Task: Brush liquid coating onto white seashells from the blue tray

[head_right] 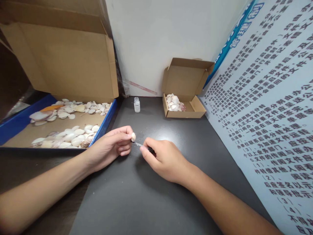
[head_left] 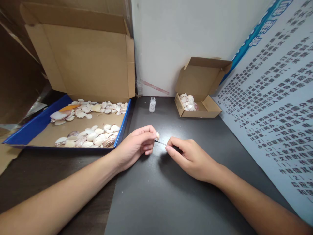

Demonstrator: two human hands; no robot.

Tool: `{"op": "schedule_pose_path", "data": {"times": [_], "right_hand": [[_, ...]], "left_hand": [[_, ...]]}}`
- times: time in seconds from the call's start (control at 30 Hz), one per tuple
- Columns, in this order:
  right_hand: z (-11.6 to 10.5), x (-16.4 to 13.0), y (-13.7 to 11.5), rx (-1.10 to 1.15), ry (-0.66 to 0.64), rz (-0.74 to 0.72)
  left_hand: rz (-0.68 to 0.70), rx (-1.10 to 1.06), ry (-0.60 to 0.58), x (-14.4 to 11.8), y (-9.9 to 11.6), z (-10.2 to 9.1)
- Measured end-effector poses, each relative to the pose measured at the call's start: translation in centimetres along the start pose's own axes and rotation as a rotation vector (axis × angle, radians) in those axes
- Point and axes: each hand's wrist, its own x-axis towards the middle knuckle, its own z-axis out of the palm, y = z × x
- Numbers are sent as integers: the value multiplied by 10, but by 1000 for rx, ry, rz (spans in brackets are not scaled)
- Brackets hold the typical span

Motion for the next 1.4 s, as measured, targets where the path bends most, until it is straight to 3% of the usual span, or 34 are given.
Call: {"op": "schedule_pose_path", "data": {"times": [0.27,0.53,0.73,1.03,1.27,1.4], "right_hand": [[-3,-2,1,69,176,-39],[-1,-2,-1,38,82,-6],[-4,-4,0,104,113,-59],[-4,-1,-1,102,11,-26],[-5,-1,0,161,17,-44],[-2,1,-1,106,-30,20]], "left_hand": [[-2,5,-1,-1,-1,-1],[-41,6,-2,-1,2,0],[-51,-14,12,-2,3,1],[-81,-19,1,-2,4,1],[-106,-49,11,0,5,2],[-120,-41,14,0,7,1]]}}
